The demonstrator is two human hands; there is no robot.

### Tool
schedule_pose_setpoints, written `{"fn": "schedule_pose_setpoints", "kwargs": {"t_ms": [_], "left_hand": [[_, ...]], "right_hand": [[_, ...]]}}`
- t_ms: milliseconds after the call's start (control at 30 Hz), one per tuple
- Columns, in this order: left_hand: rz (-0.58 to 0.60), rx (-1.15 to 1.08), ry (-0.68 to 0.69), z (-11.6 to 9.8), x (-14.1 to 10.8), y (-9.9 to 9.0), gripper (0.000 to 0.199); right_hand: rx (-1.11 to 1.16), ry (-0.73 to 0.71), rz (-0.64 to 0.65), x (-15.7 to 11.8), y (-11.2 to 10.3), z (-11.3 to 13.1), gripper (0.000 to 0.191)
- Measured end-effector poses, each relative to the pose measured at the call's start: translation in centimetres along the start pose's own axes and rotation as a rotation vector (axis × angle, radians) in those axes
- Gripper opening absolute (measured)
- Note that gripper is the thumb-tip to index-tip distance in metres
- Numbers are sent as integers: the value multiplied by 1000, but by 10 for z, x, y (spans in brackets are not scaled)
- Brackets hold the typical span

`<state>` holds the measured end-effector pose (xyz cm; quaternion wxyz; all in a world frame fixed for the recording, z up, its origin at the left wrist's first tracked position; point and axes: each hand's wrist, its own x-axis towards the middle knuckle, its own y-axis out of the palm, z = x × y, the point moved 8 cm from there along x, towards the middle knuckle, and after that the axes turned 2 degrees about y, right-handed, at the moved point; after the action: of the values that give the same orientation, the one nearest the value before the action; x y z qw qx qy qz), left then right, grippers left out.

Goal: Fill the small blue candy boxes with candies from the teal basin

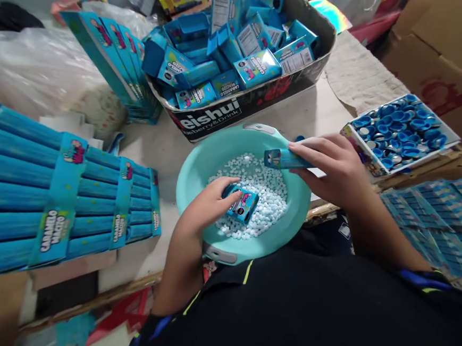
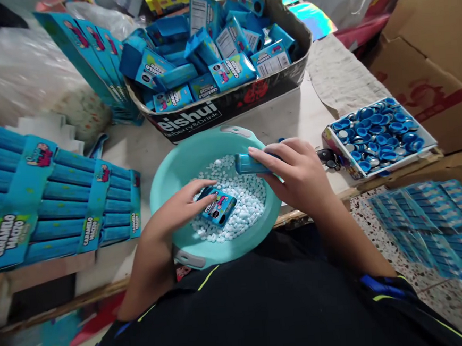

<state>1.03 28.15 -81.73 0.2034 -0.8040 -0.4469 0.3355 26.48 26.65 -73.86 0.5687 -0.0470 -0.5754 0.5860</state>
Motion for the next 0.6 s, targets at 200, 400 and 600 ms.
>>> {"fn": "schedule_pose_setpoints", "kwargs": {"t_ms": [200,400,600], "left_hand": [[132,60,47,7,3,13,64],[141,52,50,11,3,15,64],[133,45,60,16,3,16,65]], "right_hand": [[-40,21,65,-2,1,1,52],[-42,-126,172,-1,-4,2,55],[-16,-200,214,10,2,6,51]]}}
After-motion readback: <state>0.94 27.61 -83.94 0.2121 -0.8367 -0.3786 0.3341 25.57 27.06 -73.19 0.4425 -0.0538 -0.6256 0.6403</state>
